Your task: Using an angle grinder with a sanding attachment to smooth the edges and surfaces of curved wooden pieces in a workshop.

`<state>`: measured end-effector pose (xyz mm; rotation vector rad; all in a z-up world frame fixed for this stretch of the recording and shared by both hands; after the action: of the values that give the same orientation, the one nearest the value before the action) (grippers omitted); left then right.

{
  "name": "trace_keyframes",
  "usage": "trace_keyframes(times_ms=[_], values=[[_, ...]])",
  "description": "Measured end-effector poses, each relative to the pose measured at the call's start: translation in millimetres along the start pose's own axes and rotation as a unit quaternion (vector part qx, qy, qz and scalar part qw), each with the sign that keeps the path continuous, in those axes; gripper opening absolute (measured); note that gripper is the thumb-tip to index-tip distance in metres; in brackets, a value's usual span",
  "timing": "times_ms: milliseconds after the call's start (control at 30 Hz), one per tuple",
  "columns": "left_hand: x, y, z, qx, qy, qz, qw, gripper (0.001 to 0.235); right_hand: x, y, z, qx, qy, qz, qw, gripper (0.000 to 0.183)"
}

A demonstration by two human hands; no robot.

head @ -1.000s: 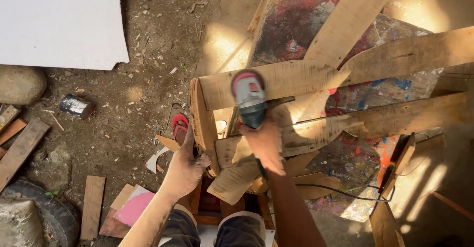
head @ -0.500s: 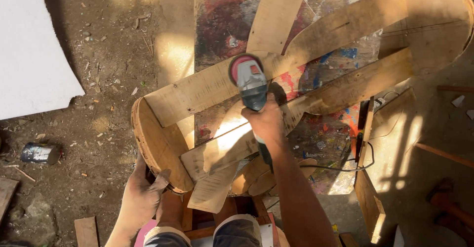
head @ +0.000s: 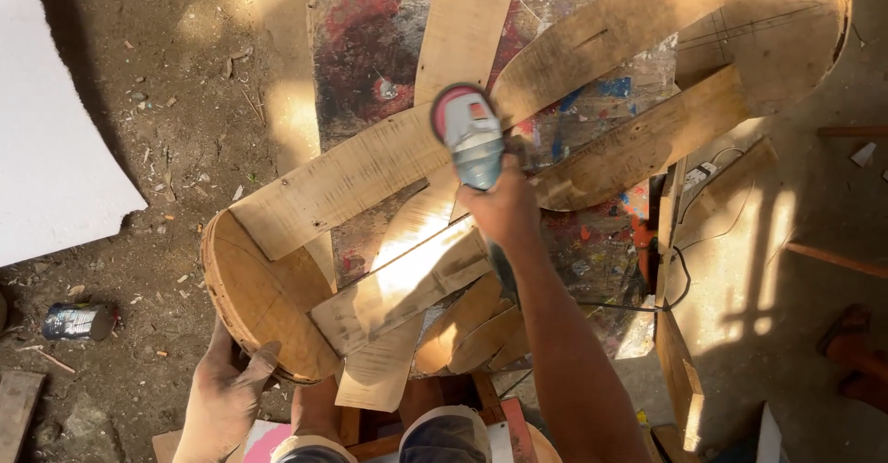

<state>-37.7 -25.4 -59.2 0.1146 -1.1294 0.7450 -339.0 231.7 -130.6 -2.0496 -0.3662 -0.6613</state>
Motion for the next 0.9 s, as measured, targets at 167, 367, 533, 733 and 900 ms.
trace_keyframes(times_ms=[167, 367, 533, 733, 900], values=[[5.6, 7.3, 9.4, 0.033, -0.030, 0.016, 0.999, 0.072, -15.6, 1.5, 24.5, 0.038, -0.013, 0.014, 0.999, 0.050], [14.4, 14.6, 16.5, 0.042, -0.064, 0.038, 0.996, 0.076, -60.2, -77.1, 56.9, -0.133, 0.030, 0.076, 0.988, 0.039], [22.0, 15.3, 23.0, 0.026, -0.056, 0.052, 0.997, 0.069, -85.0, -82.8, 85.4, -0.172, 0.035, 0.076, 0.982, 0.064], [23.1, 23.5, 26.0, 0.045, -0.085, 0.070, 0.993, 0.075, -32.0, -42.9, 58.1, -0.044, -0.027, -0.015, 0.999, 0.058], [26.7, 22.1, 30.7, 0.007, -0.075, 0.053, 0.996, 0.071, -56.5, -93.9, 82.8, -0.126, 0.062, 0.080, 0.987, 0.044]])
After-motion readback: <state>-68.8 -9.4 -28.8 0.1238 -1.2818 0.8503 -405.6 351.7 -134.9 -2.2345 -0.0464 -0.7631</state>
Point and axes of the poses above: each hand's wrist, its own x-axis away from the middle knuckle, its own y-axis out of the palm, z = x × y, the point moved 8 cm from there along -x, towards the middle knuckle, and after that the axes turned 5 degrees about z, right-handed, at the moved point
